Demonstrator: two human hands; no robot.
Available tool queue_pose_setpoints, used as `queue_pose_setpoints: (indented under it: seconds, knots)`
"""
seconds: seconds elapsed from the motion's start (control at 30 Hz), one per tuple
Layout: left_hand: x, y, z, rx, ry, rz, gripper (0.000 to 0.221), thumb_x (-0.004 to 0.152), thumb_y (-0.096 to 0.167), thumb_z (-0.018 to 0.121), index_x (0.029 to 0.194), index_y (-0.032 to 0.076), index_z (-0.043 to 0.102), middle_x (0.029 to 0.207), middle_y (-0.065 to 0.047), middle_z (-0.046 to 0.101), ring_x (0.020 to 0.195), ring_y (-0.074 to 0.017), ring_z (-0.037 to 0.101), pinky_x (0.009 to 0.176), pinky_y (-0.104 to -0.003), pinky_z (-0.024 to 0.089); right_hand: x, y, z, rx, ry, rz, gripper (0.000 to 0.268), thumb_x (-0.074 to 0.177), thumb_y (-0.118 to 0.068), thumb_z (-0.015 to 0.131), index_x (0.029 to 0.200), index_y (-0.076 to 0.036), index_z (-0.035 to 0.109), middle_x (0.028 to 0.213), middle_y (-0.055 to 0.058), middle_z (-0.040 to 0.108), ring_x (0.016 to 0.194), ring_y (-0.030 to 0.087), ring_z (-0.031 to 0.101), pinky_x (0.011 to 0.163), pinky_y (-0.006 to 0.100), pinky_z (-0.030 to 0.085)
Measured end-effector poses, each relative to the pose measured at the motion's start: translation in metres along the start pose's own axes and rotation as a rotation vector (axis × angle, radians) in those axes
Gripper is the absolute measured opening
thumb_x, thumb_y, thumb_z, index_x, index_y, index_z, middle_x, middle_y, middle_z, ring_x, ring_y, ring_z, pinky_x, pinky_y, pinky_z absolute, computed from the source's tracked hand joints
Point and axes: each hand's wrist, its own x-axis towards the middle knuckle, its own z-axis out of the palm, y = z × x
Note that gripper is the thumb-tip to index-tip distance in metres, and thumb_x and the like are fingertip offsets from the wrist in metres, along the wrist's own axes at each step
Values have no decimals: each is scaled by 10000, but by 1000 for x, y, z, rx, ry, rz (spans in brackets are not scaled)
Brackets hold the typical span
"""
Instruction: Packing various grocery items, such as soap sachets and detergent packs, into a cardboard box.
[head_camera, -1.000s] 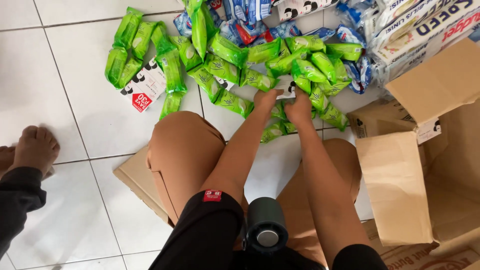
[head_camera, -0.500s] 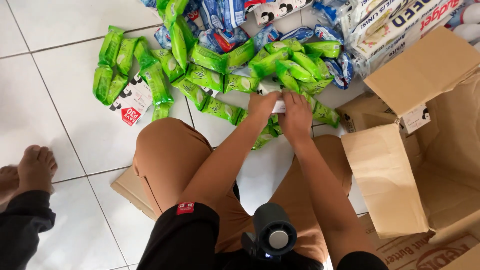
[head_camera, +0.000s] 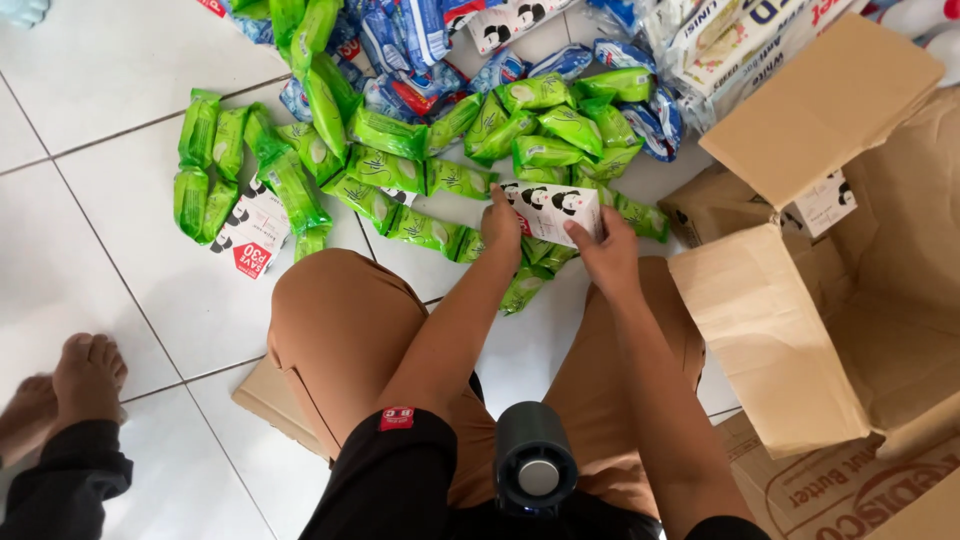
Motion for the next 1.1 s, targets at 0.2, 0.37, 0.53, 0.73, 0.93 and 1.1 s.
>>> queue_pose_setpoints:
  seconds: [0.2, 0.37, 0.53, 0.73, 0.93, 1.1]
  knots:
    - [1, 1, -5, 190, 107, 144, 845, 984, 695, 266, 1198, -10, 679, 1198, -239, 707, 1105, -424, 664, 970, -487, 485, -8, -7, -4, -568, 38, -76, 441, 927, -217, 715, 1266, 45, 609, 1085, 281, 673, 1004, 452, 634, 882, 494, 504]
    - [-7, 12, -3, 284, 140, 174, 830, 970, 689, 273, 1203, 0, 672, 1166, -221, 717, 1086, -417, 672, 971, -482, 490, -18, 7, 8, -423, 225, -218, 520, 977, -197, 678, 1393, 67, 511, 1190, 302, 645, 1065, 466, 641, 913, 481, 517]
    - [-48, 18, -6, 421, 203, 247, 827, 991, 685, 249, 1206, 20, 690, 1177, -203, 715, 1117, -412, 632, 1003, -481, 447, -32, -14, -9, -313, 293, -137, 412, 976, -157, 638, 1349, 3, 573, 1163, 266, 684, 988, 417, 694, 844, 448, 552]
    - [-145, 57, -6, 486, 201, 375, 785, 1018, 655, 266, 1127, 29, 727, 1109, -206, 726, 1050, -385, 632, 966, -443, 453, -60, -74, -56, -296, 221, -96, 340, 1001, -126, 632, 1325, -27, 606, 1002, 244, 717, 864, 378, 724, 752, 417, 570]
    - [-263, 91, -4, 291, -77, 666, 631, 1111, 487, 425, 1000, -90, 655, 882, -129, 620, 832, -195, 550, 789, -375, 487, -103, -144, -115, -107, 237, -146, 349, 1044, -139, 614, 1361, -1, 565, 1002, 191, 726, 880, 186, 737, 732, 322, 590]
    - [-333, 102, 36, 358, -228, 992, 499, 1128, 374, 431, 1274, -35, 676, 980, -94, 450, 882, -179, 462, 809, -334, 419, -125, -159, -177, -108, 344, 35, 358, 1021, -127, 645, 1360, -15, 633, 759, 25, 623, 688, 38, 503, 614, 222, 489]
